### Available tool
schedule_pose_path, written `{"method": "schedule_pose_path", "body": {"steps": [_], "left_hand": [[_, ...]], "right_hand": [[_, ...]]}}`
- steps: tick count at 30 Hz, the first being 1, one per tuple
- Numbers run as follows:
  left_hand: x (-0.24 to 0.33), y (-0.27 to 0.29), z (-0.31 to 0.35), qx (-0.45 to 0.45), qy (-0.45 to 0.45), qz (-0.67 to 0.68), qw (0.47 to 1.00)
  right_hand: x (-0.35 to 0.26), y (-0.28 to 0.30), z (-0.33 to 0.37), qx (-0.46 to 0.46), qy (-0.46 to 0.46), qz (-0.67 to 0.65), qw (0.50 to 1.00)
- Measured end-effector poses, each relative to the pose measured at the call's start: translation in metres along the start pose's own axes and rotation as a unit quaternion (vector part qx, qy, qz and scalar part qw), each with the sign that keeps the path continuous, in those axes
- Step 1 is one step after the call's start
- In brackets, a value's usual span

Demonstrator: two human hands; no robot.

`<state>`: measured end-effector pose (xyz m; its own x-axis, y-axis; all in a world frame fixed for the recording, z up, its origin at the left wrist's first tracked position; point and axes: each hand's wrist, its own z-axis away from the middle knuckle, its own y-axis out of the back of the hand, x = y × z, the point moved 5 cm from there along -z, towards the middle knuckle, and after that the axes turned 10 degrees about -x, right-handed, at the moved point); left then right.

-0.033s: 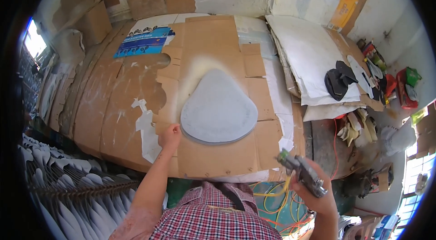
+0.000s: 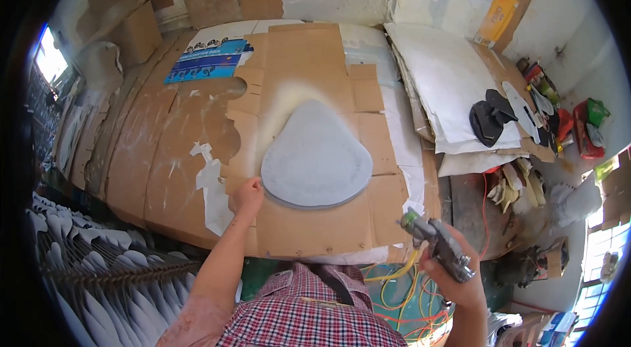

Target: Applying adhesive to shoe components using a spray gun and stacking them on a rack for drying.

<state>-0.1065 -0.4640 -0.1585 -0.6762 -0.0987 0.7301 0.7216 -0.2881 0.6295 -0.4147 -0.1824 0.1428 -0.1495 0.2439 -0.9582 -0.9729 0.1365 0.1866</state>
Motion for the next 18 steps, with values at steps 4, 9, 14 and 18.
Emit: {"method": "schedule_pose_path", "body": {"steps": [4,9,14,18], "left_hand": [[0.011,-0.011,-0.011,0.023,0.01,-0.093,0.995],[0.018,-0.027,-0.017,0.019,0.009,-0.162,0.986],[0.016,-0.032,-0.021,0.003,0.034,-0.153,0.988],[0.012,-0.034,-0.027,0.029,0.039,-0.15,0.987]], "right_hand": [[0.002,0.01,-0.001,-0.001,0.018,0.002,1.0],[0.016,0.019,0.009,-0.078,-0.001,0.142,0.987],[-0.004,0.013,-0.016,0.03,0.058,-0.025,0.998],[0.018,0.023,0.006,-0.062,0.002,0.099,0.993]]}}
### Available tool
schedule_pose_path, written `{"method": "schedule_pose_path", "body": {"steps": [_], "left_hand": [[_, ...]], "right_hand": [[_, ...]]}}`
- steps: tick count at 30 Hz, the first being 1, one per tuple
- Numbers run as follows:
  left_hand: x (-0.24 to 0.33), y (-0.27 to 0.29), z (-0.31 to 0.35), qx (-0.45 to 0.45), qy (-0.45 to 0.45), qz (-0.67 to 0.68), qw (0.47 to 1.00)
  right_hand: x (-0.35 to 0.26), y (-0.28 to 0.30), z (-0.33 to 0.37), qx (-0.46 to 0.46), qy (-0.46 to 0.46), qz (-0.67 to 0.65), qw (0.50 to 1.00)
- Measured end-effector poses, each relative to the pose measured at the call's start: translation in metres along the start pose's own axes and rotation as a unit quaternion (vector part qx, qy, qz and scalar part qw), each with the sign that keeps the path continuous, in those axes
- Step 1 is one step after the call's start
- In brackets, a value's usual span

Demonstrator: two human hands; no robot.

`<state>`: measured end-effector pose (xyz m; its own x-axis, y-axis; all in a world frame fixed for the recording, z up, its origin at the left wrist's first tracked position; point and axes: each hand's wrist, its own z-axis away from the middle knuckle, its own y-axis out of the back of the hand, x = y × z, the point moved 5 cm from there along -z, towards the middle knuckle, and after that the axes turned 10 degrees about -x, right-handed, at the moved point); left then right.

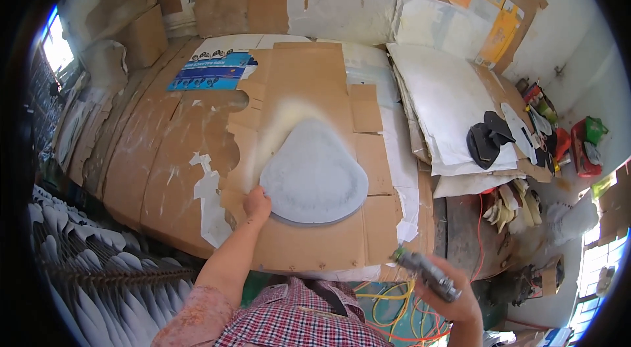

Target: Applying adhesive to shoe components using a spray gun and stacking them on a rack for drying.

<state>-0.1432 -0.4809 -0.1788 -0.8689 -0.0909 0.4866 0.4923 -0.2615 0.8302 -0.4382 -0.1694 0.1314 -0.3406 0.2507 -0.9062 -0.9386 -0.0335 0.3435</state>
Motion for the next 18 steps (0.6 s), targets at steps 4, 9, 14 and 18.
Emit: {"method": "schedule_pose_path", "body": {"steps": [4,9,14,18], "left_hand": [[0.013,0.007,0.005,0.047,0.002,0.021,0.999],[0.015,0.005,0.0,0.063,-0.03,0.116,0.991],[0.006,-0.025,-0.016,-0.006,0.009,0.303,0.953],[-0.022,-0.042,-0.022,0.063,0.115,0.457,0.88]], "right_hand": [[-0.001,-0.001,0.016,0.092,-0.016,-0.072,0.993],[0.011,0.007,0.027,0.05,-0.044,-0.109,0.992],[0.002,-0.006,0.01,0.069,0.038,-0.145,0.986],[-0.001,-0.008,0.015,0.049,0.043,-0.122,0.99]]}}
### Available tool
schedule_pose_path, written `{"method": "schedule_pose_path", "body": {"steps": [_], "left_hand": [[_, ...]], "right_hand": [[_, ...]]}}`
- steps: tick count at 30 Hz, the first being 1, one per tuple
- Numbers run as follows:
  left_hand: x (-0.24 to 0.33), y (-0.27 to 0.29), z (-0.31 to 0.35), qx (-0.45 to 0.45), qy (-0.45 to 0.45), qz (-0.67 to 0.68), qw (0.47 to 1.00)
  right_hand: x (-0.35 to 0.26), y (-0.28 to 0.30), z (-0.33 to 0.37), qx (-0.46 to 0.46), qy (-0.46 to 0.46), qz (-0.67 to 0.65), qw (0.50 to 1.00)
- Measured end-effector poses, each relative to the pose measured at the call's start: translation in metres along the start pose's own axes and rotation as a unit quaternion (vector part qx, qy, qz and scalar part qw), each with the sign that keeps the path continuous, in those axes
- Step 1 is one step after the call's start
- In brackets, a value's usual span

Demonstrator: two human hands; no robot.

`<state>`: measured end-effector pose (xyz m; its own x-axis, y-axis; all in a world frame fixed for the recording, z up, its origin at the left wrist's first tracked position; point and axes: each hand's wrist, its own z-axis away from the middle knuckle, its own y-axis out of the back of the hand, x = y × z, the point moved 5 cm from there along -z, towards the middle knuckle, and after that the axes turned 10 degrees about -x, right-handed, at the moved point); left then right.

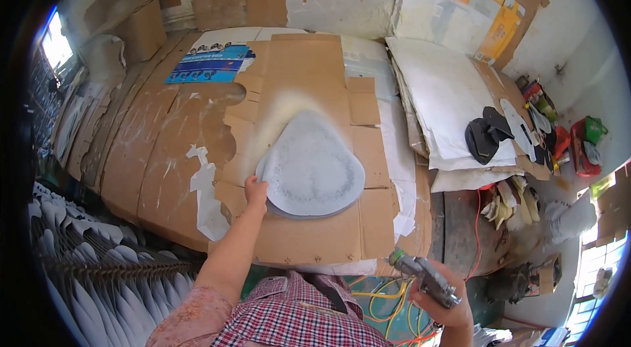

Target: Applying adhesive to shoe components using a spray gun and stacking them on a rack for drying.

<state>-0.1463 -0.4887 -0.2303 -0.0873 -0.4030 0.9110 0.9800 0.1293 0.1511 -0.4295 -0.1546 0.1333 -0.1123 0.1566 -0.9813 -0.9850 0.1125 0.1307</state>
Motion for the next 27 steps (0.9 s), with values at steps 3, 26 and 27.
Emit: {"method": "schedule_pose_path", "body": {"steps": [3,26,27], "left_hand": [[-0.001,-0.005,0.012,-0.028,0.067,0.108,0.991],[0.308,-0.17,0.092,-0.508,-0.075,0.399,0.76],[0.329,-0.175,0.099,-0.51,-0.083,0.4,0.757]], "right_hand": [[-0.002,0.001,0.005,0.011,0.033,-0.014,0.999],[0.049,0.033,-0.033,0.057,-0.016,-0.101,0.993],[0.05,0.036,-0.031,0.063,-0.02,-0.104,0.992]]}}
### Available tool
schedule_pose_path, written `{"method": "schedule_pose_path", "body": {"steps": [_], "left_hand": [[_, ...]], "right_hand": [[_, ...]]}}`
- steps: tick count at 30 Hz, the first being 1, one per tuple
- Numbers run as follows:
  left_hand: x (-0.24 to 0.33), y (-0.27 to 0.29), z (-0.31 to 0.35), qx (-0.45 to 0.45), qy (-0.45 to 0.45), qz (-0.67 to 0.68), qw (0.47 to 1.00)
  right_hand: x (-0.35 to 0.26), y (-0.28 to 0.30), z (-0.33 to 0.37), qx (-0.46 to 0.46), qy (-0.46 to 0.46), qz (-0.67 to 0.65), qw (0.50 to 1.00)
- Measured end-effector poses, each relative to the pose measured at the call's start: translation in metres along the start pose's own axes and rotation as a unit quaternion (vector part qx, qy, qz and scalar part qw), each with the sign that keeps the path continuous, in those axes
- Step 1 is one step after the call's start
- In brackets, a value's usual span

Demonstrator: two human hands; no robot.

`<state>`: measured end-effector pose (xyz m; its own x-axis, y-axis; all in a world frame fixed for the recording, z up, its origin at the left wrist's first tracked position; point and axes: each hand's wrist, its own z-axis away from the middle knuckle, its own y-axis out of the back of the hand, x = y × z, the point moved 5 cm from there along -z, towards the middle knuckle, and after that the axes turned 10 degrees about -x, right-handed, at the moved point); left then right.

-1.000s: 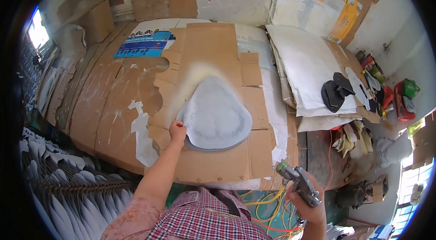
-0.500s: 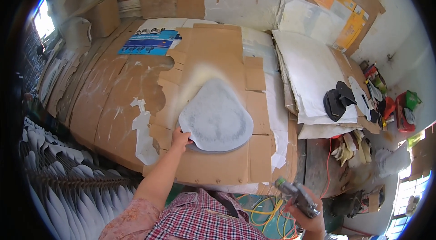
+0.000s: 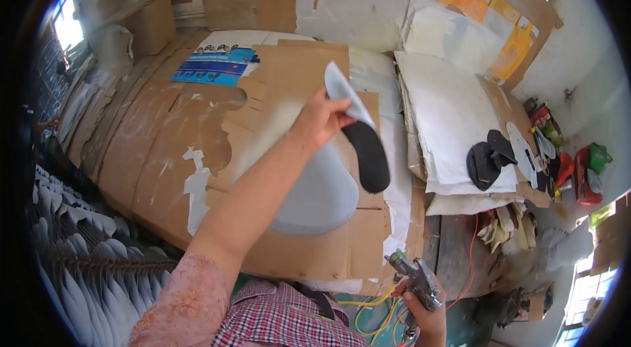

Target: Applying adhesive to shoe components using a spray gun and stacking them on a rack for drying.

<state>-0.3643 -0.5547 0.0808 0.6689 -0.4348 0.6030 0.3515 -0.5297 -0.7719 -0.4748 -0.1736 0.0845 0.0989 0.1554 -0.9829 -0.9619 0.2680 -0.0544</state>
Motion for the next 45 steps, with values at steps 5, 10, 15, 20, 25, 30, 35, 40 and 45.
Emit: {"method": "schedule_pose_path", "body": {"steps": [5,10,15,20,25,30,35,40,45], "left_hand": [[0.046,-0.042,-0.02,-0.027,-0.078,0.024,0.996],[0.103,-0.033,0.02,-0.063,-0.182,0.055,0.98],[0.166,0.031,0.099,-0.043,-0.209,0.08,0.974],[0.22,0.065,0.207,-0.075,-0.23,0.033,0.97],[0.251,0.103,0.303,0.094,-0.315,-0.016,0.944],[0.256,0.092,0.357,0.076,-0.326,-0.028,0.942],[0.257,0.101,0.39,0.131,-0.363,-0.068,0.92],[0.255,0.113,0.403,0.19,-0.371,-0.069,0.906],[0.238,0.084,0.383,0.189,-0.304,-0.039,0.933]], "right_hand": [[-0.007,0.006,0.004,-0.043,-0.024,0.037,0.998],[-0.011,0.003,0.015,-0.106,-0.092,0.028,0.99],[-0.039,-0.002,0.019,-0.012,-0.035,0.094,0.995],[-0.046,0.007,0.038,0.01,-0.067,0.154,0.986],[-0.032,-0.029,0.041,-0.102,-0.067,0.077,0.99],[-0.037,-0.069,0.014,-0.103,-0.008,0.047,0.994],[-0.042,-0.061,0.011,-0.001,0.03,0.105,0.994],[-0.05,-0.043,0.035,0.053,0.027,0.13,0.99],[-0.052,-0.037,0.062,0.048,-0.035,0.16,0.985]]}}
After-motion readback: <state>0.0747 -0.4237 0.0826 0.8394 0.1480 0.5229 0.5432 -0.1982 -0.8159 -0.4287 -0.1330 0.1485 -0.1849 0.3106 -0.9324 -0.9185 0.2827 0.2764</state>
